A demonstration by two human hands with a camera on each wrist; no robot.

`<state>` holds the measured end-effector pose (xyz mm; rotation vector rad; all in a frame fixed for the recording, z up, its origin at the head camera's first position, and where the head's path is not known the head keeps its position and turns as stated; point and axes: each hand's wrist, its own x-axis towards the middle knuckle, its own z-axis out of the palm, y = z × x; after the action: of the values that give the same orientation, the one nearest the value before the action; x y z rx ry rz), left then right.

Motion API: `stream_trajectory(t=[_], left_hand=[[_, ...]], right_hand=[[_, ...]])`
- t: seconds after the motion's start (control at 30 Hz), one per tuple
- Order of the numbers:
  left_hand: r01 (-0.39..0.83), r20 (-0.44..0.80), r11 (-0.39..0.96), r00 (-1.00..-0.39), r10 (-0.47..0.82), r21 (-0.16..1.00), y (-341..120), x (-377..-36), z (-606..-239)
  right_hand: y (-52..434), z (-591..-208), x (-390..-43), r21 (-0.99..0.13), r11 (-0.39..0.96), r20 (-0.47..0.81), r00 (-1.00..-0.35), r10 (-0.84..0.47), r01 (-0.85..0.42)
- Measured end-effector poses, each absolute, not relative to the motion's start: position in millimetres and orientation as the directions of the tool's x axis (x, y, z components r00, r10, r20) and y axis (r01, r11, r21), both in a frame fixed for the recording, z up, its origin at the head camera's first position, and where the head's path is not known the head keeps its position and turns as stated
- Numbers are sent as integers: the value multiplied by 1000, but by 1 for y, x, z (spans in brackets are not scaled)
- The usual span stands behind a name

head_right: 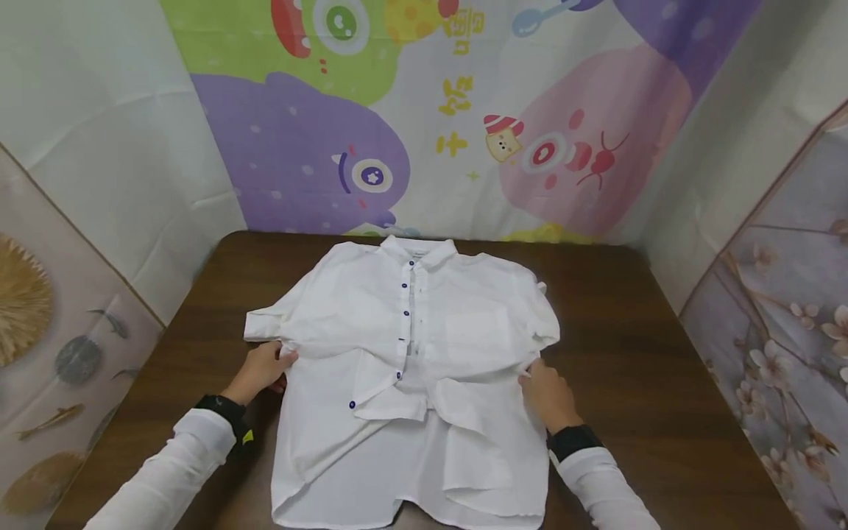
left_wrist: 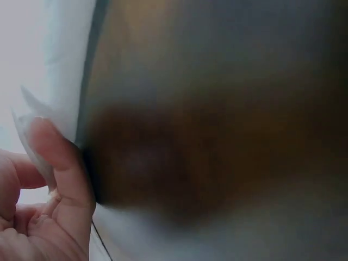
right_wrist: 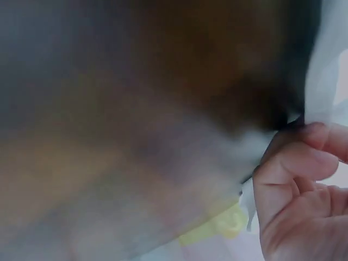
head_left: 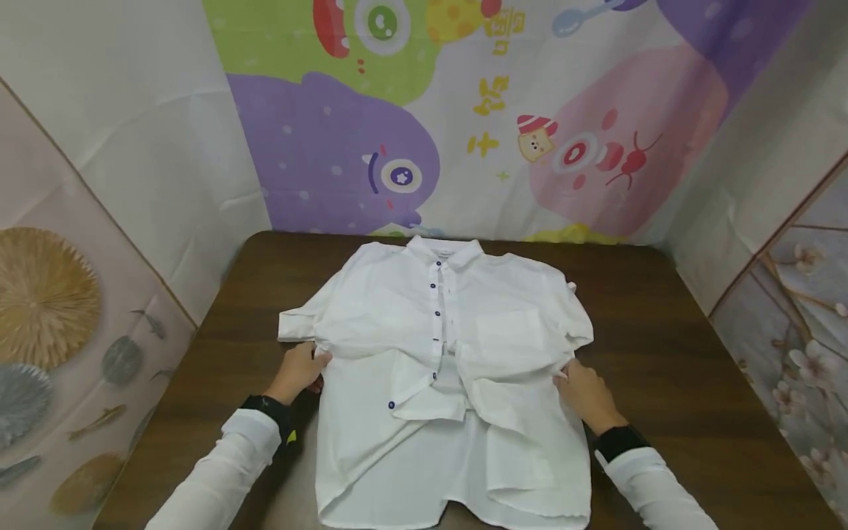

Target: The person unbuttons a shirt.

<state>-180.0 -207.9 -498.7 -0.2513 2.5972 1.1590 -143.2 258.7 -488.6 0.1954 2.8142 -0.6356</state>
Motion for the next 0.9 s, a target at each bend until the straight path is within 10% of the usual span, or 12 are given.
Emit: stream_trajectory(t=[0.33,0.53,0.7,0.8,0.9], left_hand=[[-84,-72,765,-996,-49,639,-214,-164,-497],[366,146,813,-930,338,452,-182,-114,-497],[507,63,835,-860,506,216,-157,-87,-494],[487,6,833,-864,503,262,-153,-84,-486],[436,-33,814,-875,484,384,-159,-86,-471]], right_hand=[[266,-486,-135,-467,874,-120,-989,90,136],[203,-477,-95,-471,797,317,-916,-247,-378],[124,-480,-89,-303,774,280,-828,-486,-556],[95,-482,-97,-221,832,242,-855,-459,-509],[88,-474,-104,-439,812,137,-921,-364,-386]])
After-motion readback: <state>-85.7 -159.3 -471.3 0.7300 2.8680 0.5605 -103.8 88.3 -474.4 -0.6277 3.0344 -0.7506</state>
